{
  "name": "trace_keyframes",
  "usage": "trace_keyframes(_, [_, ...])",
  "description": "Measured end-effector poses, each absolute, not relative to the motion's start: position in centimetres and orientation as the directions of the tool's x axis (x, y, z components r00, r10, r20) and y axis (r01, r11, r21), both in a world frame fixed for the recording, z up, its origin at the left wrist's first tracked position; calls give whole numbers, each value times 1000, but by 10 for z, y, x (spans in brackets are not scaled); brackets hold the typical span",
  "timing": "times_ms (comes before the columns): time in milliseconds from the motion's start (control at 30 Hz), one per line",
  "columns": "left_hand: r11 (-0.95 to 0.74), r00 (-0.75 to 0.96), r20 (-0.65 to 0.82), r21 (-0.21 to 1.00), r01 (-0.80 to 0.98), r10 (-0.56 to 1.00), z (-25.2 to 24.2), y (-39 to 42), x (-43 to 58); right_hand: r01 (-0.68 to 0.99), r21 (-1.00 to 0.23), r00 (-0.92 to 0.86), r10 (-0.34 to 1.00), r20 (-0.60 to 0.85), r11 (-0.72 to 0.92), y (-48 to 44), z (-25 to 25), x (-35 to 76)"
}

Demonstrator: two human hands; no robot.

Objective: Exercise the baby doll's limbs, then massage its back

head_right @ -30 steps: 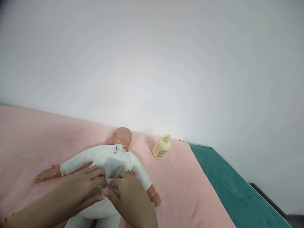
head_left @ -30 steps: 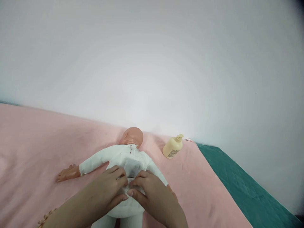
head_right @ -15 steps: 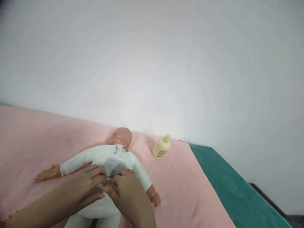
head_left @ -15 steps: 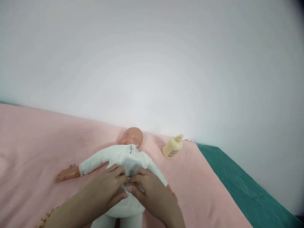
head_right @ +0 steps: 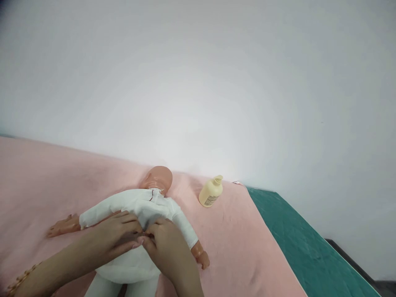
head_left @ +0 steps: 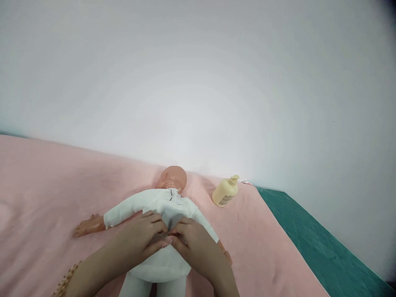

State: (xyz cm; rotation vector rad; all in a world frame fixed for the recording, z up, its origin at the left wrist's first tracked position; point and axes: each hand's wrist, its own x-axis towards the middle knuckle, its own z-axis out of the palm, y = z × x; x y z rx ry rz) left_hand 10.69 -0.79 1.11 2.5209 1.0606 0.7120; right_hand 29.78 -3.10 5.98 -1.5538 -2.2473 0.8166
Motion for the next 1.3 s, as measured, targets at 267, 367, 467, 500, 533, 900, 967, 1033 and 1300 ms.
trace_keyframes(267, [-640, 433, 473, 610, 468, 768, -1, 24, 95, 653, -715, -166, 968, 189, 251, -8, 43, 305])
trace_keyframes(367, [-652, 394, 522, 552, 521, 757, -14, 31, 95, 596, -747, -155, 955, 251, 293, 0, 31, 309])
trace_keyframes(467, [-667, 426, 520, 495, 557, 740, -19, 32, 97, 572, -773, -201, 960, 195, 276, 5, 25, 310])
trace_keyframes(500, [-666, 435, 511, 481, 571, 742, -19, 32, 98, 568, -778, -211, 961, 178, 269, 6, 24, 310])
trace_keyframes(533, [-665, 444, 503, 467, 583, 742, -19, 32, 99, 564, -782, -218, 961, 168, 264, 6, 23, 310])
trace_keyframes(900, [-677, 446, 529, 408, 613, 722, -30, 36, 101, 547, -780, -235, 950, 207, 305, 13, 12, 309])
trace_keyframes(967, [-675, 427, 549, 402, 618, 718, -33, 37, 101, 540, -778, -213, 946, 243, 321, 14, 10, 309])
trace_keyframes(1033, [-673, 421, 555, 397, 624, 718, -35, 39, 101, 538, -777, -199, 945, 259, 326, 14, 9, 309])
trace_keyframes(1300, [-684, 441, 555, 368, 630, 705, -43, 43, 101, 578, -740, -246, 938, 243, 343, 15, 5, 308])
